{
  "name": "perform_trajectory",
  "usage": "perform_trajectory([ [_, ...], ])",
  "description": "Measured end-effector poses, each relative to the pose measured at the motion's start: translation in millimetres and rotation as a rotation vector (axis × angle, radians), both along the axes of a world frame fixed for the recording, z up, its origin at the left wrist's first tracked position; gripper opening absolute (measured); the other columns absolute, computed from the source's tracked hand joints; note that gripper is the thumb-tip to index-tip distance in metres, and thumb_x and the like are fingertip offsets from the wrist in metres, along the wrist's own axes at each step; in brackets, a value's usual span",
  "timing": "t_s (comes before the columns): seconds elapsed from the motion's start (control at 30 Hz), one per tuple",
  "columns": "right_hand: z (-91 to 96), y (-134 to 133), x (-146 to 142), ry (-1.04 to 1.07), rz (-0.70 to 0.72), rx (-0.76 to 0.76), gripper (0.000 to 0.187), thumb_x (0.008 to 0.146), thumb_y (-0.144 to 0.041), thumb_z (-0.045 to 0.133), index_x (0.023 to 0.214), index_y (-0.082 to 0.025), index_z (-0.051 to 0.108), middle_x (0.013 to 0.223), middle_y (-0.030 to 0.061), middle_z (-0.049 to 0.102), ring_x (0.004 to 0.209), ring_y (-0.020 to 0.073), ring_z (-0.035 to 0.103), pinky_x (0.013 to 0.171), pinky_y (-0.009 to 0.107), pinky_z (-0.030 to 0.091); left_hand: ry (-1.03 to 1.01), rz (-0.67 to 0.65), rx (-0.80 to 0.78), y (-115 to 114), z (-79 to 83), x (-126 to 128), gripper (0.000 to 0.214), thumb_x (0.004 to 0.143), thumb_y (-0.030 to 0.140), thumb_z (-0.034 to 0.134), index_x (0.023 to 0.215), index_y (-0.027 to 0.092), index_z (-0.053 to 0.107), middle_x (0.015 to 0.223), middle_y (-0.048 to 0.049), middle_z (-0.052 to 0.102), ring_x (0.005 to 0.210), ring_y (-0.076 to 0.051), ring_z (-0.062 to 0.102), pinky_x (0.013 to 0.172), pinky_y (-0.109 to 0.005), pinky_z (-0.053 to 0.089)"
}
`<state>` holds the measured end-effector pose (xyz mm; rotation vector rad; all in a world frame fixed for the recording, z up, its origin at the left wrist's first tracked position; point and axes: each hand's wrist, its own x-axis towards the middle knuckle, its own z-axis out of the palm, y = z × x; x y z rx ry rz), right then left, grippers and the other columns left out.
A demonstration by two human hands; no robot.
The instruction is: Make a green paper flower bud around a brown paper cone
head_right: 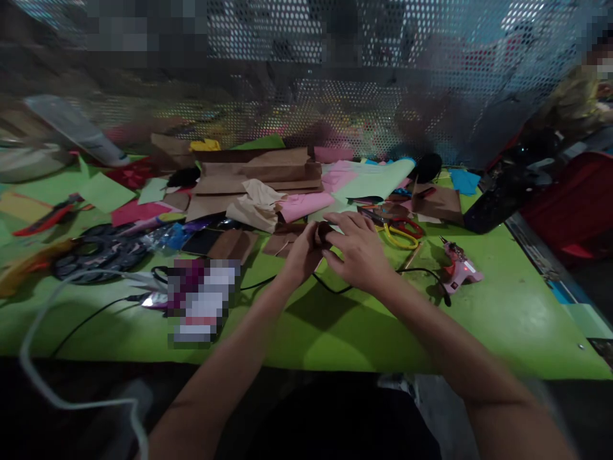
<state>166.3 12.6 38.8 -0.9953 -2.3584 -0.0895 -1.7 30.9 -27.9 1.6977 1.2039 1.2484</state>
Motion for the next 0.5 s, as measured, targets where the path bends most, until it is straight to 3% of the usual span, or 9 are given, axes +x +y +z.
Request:
perform_trajectory([
  [0.17, -3.3, 2, 0, 0.014, 0.025, -0.062, 0.011, 0.088, -0.023, 0.065, 0.097, -0.022, 0.072, 0.139, 0.0103, 0.064, 0.126, 0.0337, 0.054, 0.101, 0.052, 0.044, 0.031, -0.028, 0.027, 0, 0.8, -2, 0.032, 0.071, 0.010, 0.060, 0.100, 0.021, 0.052, 0.081, 0.0013, 0.057, 0.074, -0.016, 0.052, 0.076, -0.030, 0.046],
  [0.33, 6.4, 5, 7, 0.132, 0.097, -0.098, 0.014, 0.090, -0.022, 0.064, 0.102, -0.024, 0.072, 0.132, 0.0084, 0.068, 0.118, 0.0295, 0.062, 0.100, 0.049, 0.046, -0.238, -0.184, 0.036, 0, 3.9, 3, 0.031, 0.080, 0.029, 0.069, 0.104, 0.020, 0.051, 0.099, -0.0029, 0.060, 0.093, -0.017, 0.058, 0.088, -0.030, 0.050],
  [0.5, 11.5, 8, 11, 0.299, 0.122, -0.138, 0.019, 0.089, -0.019, 0.065, 0.103, -0.027, 0.073, 0.115, 0.0056, 0.075, 0.110, 0.0259, 0.067, 0.096, 0.043, 0.050, -0.316, -0.190, -0.059, -3, 4.8, 6, 0.039, 0.079, 0.043, 0.076, 0.101, 0.019, 0.054, 0.097, -0.0024, 0.058, 0.094, -0.016, 0.057, 0.088, -0.028, 0.050],
])
